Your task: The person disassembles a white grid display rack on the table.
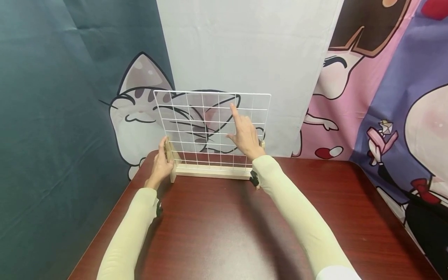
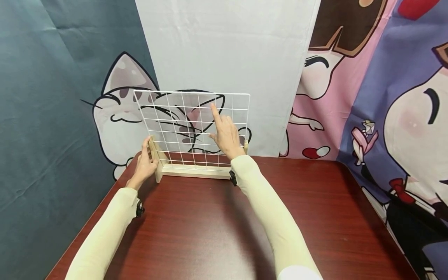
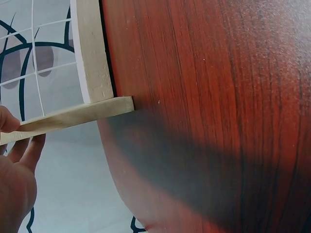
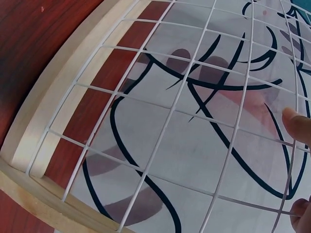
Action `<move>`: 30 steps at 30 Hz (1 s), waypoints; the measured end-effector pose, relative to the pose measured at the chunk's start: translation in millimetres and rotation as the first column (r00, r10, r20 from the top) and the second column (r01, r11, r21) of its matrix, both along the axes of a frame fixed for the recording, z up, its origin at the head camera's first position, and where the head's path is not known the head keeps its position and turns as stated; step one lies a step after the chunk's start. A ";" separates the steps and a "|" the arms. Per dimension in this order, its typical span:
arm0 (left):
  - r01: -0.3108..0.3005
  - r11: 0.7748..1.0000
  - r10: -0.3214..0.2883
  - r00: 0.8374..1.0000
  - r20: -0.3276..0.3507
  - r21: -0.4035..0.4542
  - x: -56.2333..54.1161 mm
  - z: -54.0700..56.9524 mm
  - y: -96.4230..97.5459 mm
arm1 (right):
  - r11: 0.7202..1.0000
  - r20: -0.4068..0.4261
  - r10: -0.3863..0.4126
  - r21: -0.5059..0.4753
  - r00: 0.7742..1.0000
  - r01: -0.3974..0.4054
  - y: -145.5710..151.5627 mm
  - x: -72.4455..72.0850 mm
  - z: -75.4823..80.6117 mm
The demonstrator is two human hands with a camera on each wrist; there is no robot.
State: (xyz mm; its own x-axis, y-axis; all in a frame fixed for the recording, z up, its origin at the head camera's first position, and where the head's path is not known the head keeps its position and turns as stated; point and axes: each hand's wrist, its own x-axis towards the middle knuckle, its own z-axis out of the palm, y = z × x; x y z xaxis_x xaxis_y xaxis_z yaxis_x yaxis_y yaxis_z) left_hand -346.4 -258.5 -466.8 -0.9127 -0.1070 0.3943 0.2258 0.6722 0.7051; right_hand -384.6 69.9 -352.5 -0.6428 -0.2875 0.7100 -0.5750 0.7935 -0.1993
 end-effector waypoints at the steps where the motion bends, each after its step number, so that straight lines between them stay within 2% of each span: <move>1: 0.001 1.000 -0.001 1.000 -0.007 -0.001 -0.5 0.0 0.1 | 1.000 -0.005 -0.001 0.000 1.000 0.001 0.2 -0.2 0.3; 7: 0.017 1.000 -0.015 0.999 -0.047 0.026 -2.6 -1.0 0.7 | 1.000 -0.024 -0.004 -0.001 1.000 0.004 -0.9 -0.4 2.6; 15: 0.014 0.999 -0.013 0.999 -0.030 0.039 -0.6 -4.8 -1.1 | 1.000 -0.054 -0.017 0.023 0.998 0.018 -4.2 1.5 1.4; 20: 0.024 0.999 -0.023 0.999 -0.036 0.033 -1.1 -7.2 -0.1 | 0.999 -0.034 -0.025 0.021 0.999 0.026 -2.7 2.1 0.1; 30: 0.017 0.999 -0.018 1.000 0.007 0.036 0.9 -7.4 0.1 | 0.998 -0.022 -0.046 0.044 0.999 0.046 -2.1 0.1 -1.2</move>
State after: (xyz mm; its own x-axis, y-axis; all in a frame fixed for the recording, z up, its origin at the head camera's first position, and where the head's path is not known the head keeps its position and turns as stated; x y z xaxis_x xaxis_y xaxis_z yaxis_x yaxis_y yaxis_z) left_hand -345.5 -258.4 -474.3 -0.9173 -0.1048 0.3841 0.2323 0.6427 0.7301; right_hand -384.6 67.8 -353.7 -0.6409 -0.2895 0.7109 -0.5414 0.8271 -0.1512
